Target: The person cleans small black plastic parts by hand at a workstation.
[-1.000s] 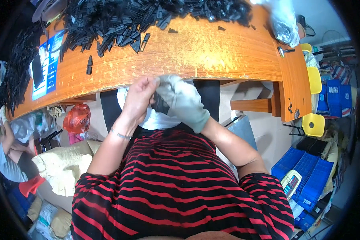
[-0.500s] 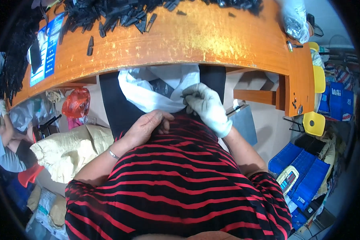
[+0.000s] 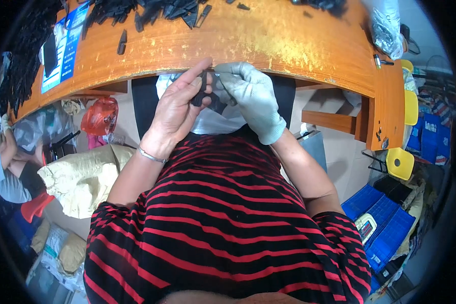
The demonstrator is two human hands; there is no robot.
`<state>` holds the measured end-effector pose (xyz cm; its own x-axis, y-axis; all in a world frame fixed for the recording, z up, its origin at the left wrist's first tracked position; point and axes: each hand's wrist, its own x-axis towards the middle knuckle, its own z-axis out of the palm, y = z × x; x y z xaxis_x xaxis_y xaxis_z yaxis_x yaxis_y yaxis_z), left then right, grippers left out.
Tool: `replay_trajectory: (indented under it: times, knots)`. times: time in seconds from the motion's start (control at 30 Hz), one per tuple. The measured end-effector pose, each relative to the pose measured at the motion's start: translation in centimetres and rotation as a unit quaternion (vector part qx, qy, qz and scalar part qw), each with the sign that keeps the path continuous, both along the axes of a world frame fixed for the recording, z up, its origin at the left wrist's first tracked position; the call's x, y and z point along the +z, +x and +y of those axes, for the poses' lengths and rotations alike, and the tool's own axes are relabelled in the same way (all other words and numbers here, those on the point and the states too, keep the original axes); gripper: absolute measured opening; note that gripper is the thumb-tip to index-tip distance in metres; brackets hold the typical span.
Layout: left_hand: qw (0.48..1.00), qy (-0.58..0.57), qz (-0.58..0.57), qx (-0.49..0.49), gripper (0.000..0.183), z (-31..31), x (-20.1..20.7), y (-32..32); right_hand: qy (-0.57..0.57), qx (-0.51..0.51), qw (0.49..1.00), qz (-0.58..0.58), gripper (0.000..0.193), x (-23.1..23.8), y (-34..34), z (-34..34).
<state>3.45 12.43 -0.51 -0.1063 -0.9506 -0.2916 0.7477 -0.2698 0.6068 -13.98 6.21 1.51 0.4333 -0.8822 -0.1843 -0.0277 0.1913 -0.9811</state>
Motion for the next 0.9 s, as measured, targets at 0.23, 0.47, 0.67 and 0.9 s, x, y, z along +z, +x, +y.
replay_trajectory:
  times: [0.23,0.47,0.67,0.9]
  knots:
    - [0.994,0.038,0.1,0.022,0.032,-0.2,-1.6,-0.6,0.023,-0.024,0.999,-0.034,0.023,0.7,2.0,-0.4]
    - [0.997,0.034,0.074,0.004,0.031,0.0,-0.9,-0.3,-0.022,-0.037,0.999,-0.01,0.028,1.1,1.9,-0.2]
    - [0.999,0.041,0.007,0.012,0.034,0.6,0.2,-1.2,-0.091,-0.04,0.995,0.025,0.024,1.3,1.9,0.1]
    - [0.992,-0.004,-0.124,-0.027,0.03,0.5,-0.3,-0.8,-0.126,-0.056,0.99,0.027,0.024,-0.1,1.9,-0.5]
